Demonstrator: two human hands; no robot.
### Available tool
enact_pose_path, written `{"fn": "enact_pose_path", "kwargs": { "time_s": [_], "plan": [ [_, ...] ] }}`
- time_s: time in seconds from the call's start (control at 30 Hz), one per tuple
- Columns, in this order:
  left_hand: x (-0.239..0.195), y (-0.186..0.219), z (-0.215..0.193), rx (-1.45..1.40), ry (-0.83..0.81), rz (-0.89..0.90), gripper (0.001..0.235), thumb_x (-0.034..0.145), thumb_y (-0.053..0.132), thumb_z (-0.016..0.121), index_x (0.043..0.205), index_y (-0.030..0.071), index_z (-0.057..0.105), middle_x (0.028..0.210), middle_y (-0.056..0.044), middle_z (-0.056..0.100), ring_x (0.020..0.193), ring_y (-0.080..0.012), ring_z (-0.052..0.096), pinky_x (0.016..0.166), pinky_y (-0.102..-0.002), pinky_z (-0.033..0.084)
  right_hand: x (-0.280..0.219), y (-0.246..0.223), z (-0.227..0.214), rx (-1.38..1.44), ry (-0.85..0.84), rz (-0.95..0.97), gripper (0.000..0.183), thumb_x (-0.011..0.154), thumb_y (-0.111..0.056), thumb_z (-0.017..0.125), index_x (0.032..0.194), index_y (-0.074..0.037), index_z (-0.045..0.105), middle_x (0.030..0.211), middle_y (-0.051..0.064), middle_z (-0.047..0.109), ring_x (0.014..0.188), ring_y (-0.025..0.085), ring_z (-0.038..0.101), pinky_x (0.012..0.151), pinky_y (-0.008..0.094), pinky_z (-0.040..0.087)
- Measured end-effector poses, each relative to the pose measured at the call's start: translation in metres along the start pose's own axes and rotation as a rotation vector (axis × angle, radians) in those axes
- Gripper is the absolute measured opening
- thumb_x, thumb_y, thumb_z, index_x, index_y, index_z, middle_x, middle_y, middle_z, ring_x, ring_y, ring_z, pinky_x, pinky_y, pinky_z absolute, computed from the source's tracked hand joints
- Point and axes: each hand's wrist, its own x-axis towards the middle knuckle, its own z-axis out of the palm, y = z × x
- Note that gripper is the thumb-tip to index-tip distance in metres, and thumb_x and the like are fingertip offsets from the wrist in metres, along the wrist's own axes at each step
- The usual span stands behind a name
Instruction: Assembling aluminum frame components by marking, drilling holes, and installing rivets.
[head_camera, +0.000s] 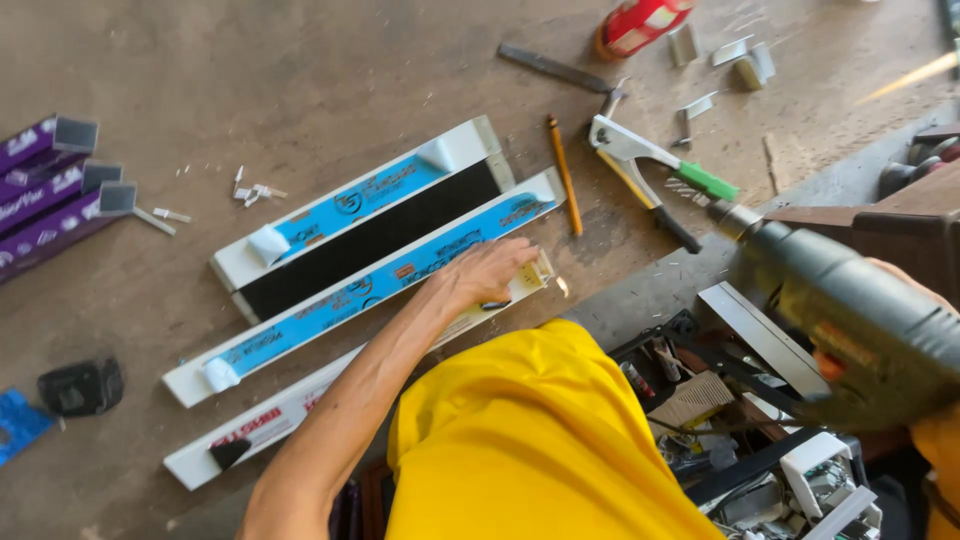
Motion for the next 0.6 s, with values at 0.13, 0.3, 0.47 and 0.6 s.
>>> {"fn": "enact_pose_path", "kwargs": {
  "time_s": [0.13,0.3,0.47,0.6],
  "plan": [
    [-0.003,0.011,-0.006,-0.019,0.004,-0.045,0.059,0.078,0.001,0.083,0.129,0.013,0.057,0.112,-0.008,0.058,0.084,-0.0316,0.069,0.062,-0.042,0.058,-0.061,-0.280,0.052,0.108,-0.011,-0.890,0.058,0.077,0.011,0.061,0.128,-0.015,0.057,0.170,0.040,0.040,0.145,0.050,0.051,0.110,0.048,0.045],
    [-0.014,0.029,-0.008,-0.002,0.049,-0.108,0.077,0.079,0.000,0.082,0.145,0.015,0.045,0.117,-0.011,0.058,0.093,-0.0338,0.068,0.070,-0.044,0.060,0.012,-0.419,0.098,0.302,-0.032,-0.102,0.079,0.071,-0.015,0.072,0.143,-0.006,0.041,0.111,0.017,0.057,0.087,0.027,0.058,0.075,0.039,0.053],
    [-0.041,0.032,-0.011,-0.112,0.263,-0.120,0.071,0.078,0.017,0.087,0.139,0.017,0.050,0.111,-0.009,0.066,0.100,-0.0299,0.064,0.085,-0.046,0.056,0.133,-0.394,0.134,0.029,0.276,-0.316,0.103,0.064,-0.031,0.083,0.149,0.000,0.034,0.136,0.024,0.049,0.120,0.039,0.050,0.103,0.055,0.040],
    [-0.070,0.011,-0.009,-0.205,0.791,-0.223,0.038,0.094,0.031,0.073,0.123,0.009,0.063,0.091,-0.006,0.060,0.083,-0.0221,0.060,0.074,-0.036,0.053,0.190,-0.368,0.144,-0.106,0.298,-0.370,0.100,0.073,-0.039,0.089,0.150,0.001,0.038,0.135,0.028,0.053,0.120,0.045,0.052,0.101,0.054,0.039]
  ]
}}
